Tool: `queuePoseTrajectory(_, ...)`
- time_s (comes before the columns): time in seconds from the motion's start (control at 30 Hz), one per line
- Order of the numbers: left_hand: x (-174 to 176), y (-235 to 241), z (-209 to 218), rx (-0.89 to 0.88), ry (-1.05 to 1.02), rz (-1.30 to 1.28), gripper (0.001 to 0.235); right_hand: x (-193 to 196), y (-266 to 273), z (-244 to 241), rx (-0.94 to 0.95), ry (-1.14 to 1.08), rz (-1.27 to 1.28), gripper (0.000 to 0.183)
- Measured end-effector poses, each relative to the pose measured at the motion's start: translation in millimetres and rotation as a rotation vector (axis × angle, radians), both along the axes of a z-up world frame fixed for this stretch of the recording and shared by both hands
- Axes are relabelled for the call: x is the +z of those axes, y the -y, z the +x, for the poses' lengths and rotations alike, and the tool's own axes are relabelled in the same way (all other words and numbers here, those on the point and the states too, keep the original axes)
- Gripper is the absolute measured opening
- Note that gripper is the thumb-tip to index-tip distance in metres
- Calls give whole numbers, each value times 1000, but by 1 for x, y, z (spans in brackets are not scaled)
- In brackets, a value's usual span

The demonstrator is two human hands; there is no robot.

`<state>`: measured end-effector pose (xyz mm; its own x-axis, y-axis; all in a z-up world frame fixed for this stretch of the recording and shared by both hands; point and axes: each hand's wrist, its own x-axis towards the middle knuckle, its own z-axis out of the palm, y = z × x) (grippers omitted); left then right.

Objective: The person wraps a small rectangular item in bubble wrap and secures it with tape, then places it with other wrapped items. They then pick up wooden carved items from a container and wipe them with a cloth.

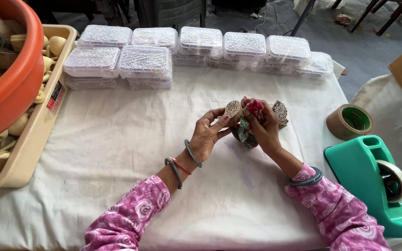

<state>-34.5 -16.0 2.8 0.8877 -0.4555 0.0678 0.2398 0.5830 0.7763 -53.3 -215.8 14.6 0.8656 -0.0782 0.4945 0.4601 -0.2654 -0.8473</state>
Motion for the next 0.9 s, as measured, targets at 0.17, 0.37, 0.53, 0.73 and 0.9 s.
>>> queuePoseTrajectory(0.17, -13, 5, 3, 141, -73, 62, 32, 27, -23, -23, -40, 331, -401, 43)
queuePoseTrajectory(0.37, -18, 4, 4, 217, -118, 18, 35, 28, -32, -31, 110, 561, -725, 51)
queuePoseTrajectory(0.53, -2, 5, -3, 193, -26, 12, 37, 29, -25, -30, -39, 388, -457, 53)
queuePoseTrajectory(0.73, -4, -1, -1, 225, 88, 48, 28, 3, -20, -17, 190, -158, 243, 41)
queuePoseTrajectory(0.9, -24, -4, 14, 221, 102, 140, 22, 12, -14, -16, 305, -113, 211, 33)
